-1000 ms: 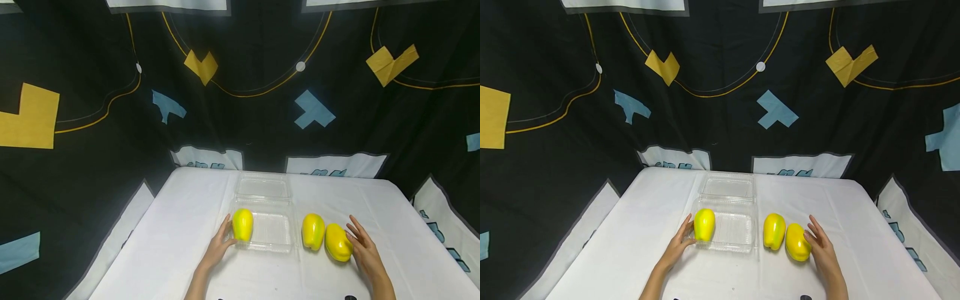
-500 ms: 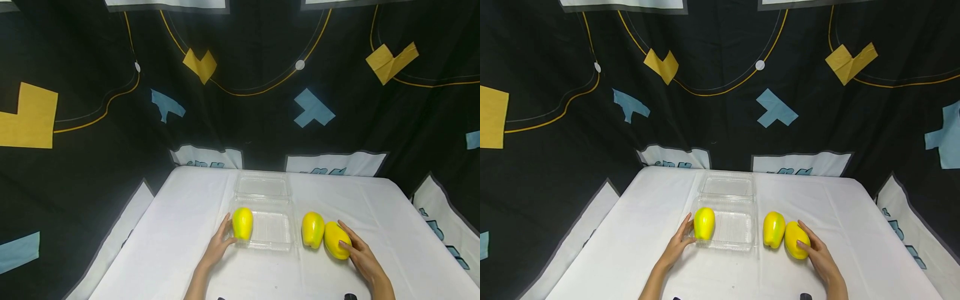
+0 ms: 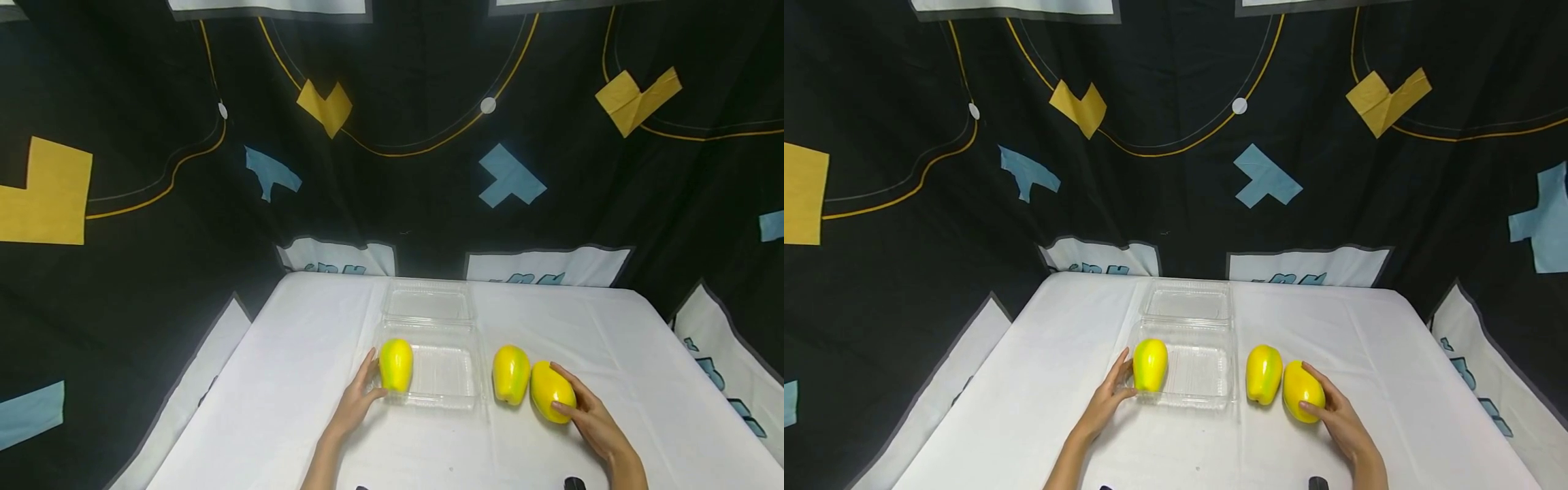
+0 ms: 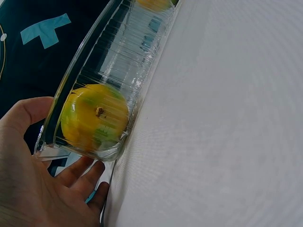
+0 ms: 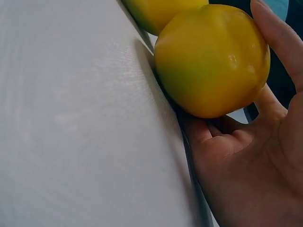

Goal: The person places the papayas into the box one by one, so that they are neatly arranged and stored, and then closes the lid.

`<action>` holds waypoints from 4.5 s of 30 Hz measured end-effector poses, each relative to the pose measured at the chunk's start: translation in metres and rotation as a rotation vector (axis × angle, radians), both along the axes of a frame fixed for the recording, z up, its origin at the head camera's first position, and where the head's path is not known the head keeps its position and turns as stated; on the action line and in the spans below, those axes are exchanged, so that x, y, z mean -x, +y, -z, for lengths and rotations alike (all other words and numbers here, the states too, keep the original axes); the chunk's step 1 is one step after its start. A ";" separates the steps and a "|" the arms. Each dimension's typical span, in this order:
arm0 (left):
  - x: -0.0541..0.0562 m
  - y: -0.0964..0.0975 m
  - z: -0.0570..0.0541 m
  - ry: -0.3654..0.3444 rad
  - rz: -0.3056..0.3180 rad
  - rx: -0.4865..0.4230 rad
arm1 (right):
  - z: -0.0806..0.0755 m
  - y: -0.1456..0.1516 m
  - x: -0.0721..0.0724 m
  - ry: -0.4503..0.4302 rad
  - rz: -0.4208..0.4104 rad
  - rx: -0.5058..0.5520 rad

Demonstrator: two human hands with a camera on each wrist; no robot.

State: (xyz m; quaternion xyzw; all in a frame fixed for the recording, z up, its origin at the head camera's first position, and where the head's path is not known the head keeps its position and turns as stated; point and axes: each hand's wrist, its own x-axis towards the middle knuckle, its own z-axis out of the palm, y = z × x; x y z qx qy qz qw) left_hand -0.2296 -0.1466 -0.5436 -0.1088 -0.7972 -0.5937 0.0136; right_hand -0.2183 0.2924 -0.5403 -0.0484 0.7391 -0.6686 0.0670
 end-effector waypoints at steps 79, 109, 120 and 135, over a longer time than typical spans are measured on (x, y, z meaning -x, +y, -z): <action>-0.001 0.000 -0.004 -0.010 -0.006 0.000 | -0.088 -0.109 0.023 0.427 0.089 0.028; -0.002 0.001 -0.004 -0.017 -0.002 0.016 | -0.048 -0.195 0.041 0.274 -0.113 -0.274; -0.008 0.004 -0.019 -0.014 0.007 0.005 | -0.040 -0.196 0.047 0.256 -0.188 -0.371; -0.007 0.004 -0.017 -0.020 0.009 0.019 | -0.036 -0.199 0.050 0.242 -0.242 -0.493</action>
